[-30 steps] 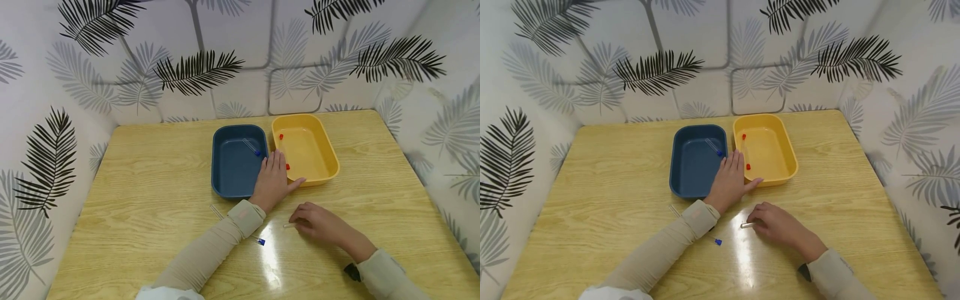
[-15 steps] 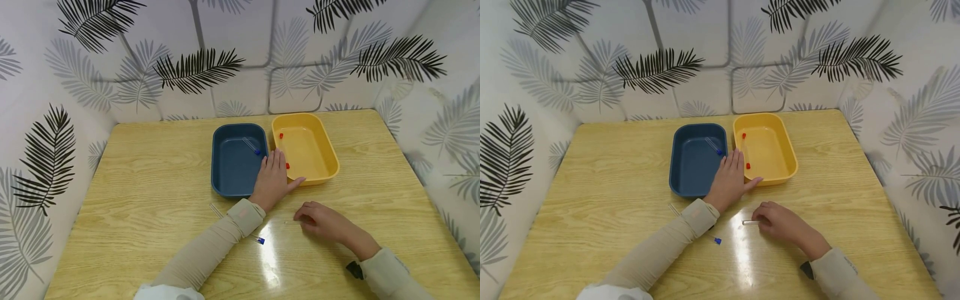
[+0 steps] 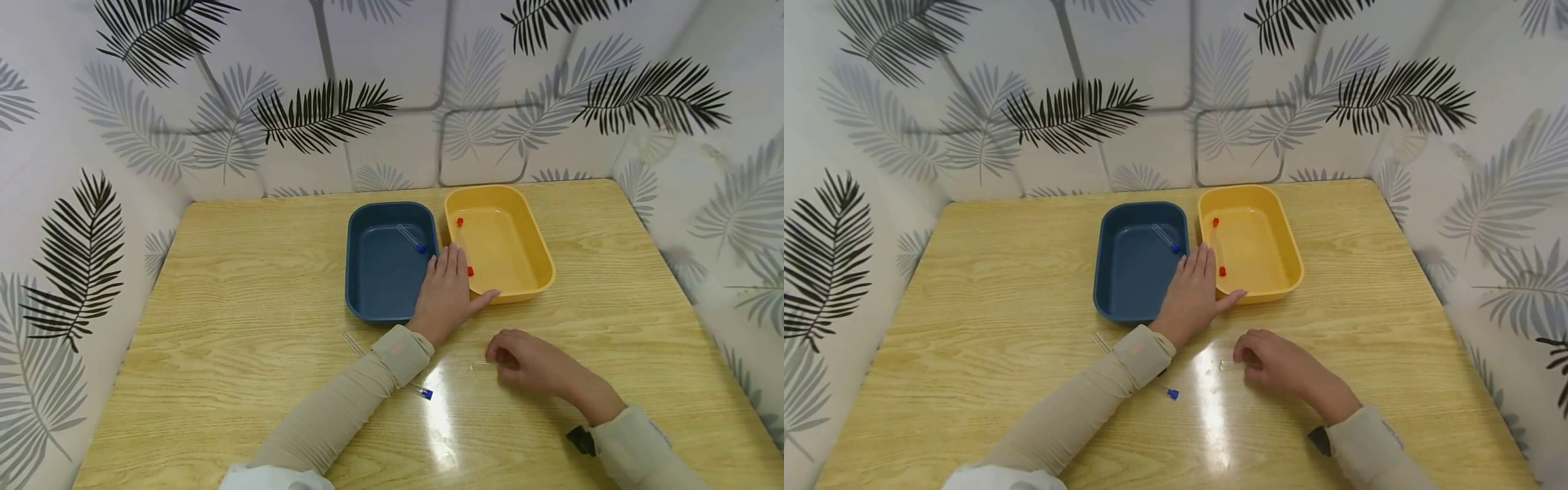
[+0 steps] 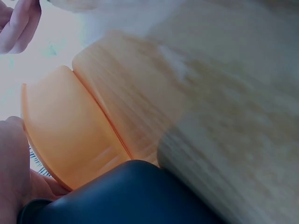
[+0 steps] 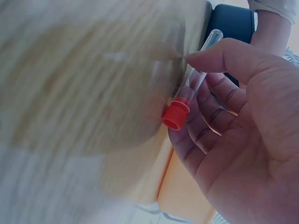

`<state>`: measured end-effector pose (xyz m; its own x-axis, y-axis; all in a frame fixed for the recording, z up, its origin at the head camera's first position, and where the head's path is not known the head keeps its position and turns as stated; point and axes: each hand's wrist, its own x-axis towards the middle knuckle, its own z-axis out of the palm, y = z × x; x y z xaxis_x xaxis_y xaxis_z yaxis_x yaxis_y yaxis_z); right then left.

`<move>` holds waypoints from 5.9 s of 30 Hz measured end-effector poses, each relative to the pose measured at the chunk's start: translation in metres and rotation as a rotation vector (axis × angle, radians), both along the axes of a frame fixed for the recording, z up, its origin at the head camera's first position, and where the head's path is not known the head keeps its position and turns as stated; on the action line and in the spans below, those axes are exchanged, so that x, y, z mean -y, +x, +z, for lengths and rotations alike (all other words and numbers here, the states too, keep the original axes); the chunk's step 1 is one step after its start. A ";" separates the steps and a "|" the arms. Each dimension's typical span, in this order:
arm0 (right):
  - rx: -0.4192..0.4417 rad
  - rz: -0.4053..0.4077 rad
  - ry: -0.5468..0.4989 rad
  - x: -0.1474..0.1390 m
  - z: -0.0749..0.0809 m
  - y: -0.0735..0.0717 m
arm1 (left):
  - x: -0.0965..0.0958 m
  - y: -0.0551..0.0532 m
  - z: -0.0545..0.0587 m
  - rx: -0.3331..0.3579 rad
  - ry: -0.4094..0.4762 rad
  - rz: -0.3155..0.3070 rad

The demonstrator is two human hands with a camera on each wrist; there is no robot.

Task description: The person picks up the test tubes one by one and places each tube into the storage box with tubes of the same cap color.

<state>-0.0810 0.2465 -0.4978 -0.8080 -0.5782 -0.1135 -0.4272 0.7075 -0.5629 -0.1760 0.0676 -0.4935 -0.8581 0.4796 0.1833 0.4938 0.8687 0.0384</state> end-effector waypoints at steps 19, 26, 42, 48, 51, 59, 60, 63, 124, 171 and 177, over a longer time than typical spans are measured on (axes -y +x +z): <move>-0.045 -0.147 -0.156 -0.027 0.034 -0.012 | 0.000 0.000 0.002 -0.013 0.015 0.004; -0.173 -0.187 -0.199 -0.038 0.039 -0.016 | 0.000 0.001 0.002 -0.029 0.026 -0.002; -0.344 -0.274 -0.240 -0.044 0.057 -0.037 | 0.000 0.000 0.000 -0.031 0.040 -0.005; -0.367 -0.367 -0.241 -0.041 0.060 -0.046 | 0.001 0.001 0.000 -0.046 0.044 -0.010; -0.350 -0.411 -0.236 -0.040 0.062 -0.050 | 0.000 0.000 -0.001 -0.049 0.038 -0.012; -0.252 -0.505 -0.225 -0.035 0.065 -0.066 | 0.000 0.000 -0.001 -0.042 0.035 -0.006; -0.245 -0.510 -0.224 -0.034 0.065 -0.068 | 0.000 0.000 0.000 -0.041 0.036 -0.005; -0.213 -0.527 -0.217 -0.033 0.066 -0.074 | 0.001 0.001 0.000 -0.043 0.035 -0.004; 0.397 -0.940 -0.480 -0.006 0.007 -0.160 | 0.000 0.000 -0.003 -0.065 0.027 -0.014; 0.356 -0.872 -0.280 -0.006 0.007 -0.161 | -0.001 0.000 -0.001 -0.033 0.012 -0.001; 0.374 -0.896 -0.287 -0.005 0.005 -0.162 | -0.001 -0.001 -0.002 -0.024 0.007 0.001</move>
